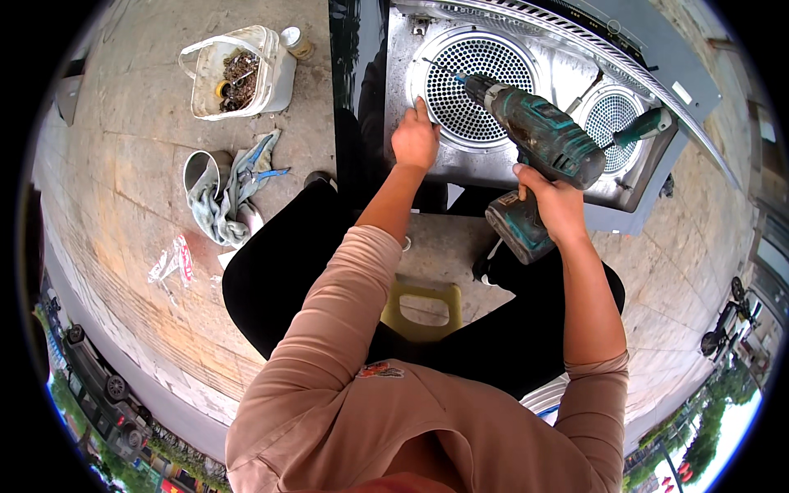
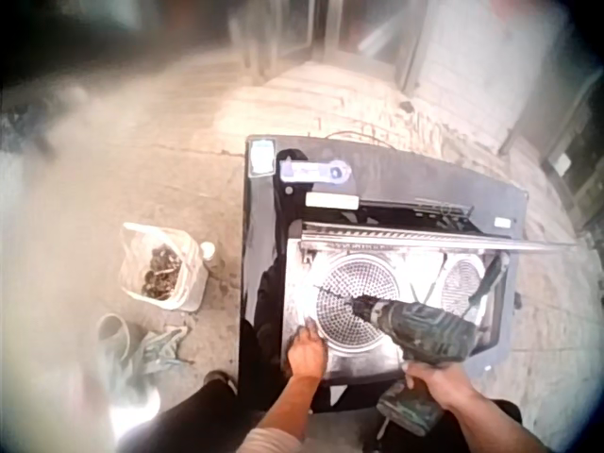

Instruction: The person disassembles a kitchen range hood using a manual screwdriver and a power drill. They remove screws from the metal casing and fan grilles, then detach the grilles to access the internal fan components.

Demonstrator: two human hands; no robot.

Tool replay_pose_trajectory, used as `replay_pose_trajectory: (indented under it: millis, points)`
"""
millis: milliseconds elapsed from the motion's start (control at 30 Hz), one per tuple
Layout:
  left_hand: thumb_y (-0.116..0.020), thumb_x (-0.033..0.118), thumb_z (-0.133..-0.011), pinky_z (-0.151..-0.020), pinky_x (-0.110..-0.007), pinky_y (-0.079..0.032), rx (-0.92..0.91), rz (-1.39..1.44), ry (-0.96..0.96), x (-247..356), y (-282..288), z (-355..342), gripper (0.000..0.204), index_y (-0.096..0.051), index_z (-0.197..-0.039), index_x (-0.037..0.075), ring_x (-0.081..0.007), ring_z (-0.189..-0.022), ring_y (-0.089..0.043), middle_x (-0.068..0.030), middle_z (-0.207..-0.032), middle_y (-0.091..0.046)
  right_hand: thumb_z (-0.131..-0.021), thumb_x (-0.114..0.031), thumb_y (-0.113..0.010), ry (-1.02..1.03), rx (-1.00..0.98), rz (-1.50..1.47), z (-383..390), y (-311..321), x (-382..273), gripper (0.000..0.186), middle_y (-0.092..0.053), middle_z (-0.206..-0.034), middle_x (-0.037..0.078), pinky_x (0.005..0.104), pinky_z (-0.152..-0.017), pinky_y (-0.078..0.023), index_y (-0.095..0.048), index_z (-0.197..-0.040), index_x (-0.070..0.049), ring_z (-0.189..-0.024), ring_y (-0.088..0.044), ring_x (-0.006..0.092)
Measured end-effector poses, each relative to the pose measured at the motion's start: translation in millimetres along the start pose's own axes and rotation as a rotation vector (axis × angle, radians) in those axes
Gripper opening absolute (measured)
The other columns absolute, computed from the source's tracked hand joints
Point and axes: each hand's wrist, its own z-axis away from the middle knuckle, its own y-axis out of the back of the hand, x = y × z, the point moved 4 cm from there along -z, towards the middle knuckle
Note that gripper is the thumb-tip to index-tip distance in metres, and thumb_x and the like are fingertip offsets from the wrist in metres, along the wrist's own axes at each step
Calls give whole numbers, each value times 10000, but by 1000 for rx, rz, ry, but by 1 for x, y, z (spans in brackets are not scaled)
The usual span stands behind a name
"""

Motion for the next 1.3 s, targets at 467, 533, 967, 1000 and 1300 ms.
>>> replay_pose_trajectory:
  millis: [467,533,967,1000,1300]
  points:
    - [-718,251,-796,-776,-370,-522,-13,15,124,-4,3,-12,878,-231,-1451,-74,-308,-958,-590,-169,-1128,-527,-816,-113,-688,-71,-2,32,-5,-11,-8,129,-582,-655,12,271,-592,-394,-636,-835,3,-628,-519,105]
    - [-719,252,-795,-774,-373,-524,-21,14,130,-4,0,-11,878,-233,-1450,-74,-310,-960,-589,-168,-1120,-527,-808,-125,-695,-59,-22,53,-5,-14,-12,133,-595,-665,4,273,-605,-401,-638,-803,-5,-658,-527,97]
    - [-747,252,-770,-770,-376,-527,-16,57,140,-6,1,-11,893,-258,-1446,-65,-314,-960,-588,-163,-1113,-529,-815,-106,-694,74,19,222,-14,-39,-28,124,-601,-726,12,277,-597,-413,-629,-864,-12,-639,-527,93]
    - [-746,250,-770,-771,-376,-527,-19,56,143,-6,1,-11,891,-258,-1446,-65,-314,-960,-588,-164,-1118,-529,-827,-107,-686,95,33,223,-14,-41,-30,108,-576,-649,0,266,-547,-381,-628,-802,-20,-576,-500,82]
    - [-744,243,-774,-770,-373,-527,-24,64,150,-8,1,-12,885,-255,-1444,-66,-308,-965,-588,-163,-1115,-530,-810,-130,-707,90,12,289,-15,-48,-41,162,-594,-701,11,273,-570,-407,-637,-868,4,-601,-516,95]
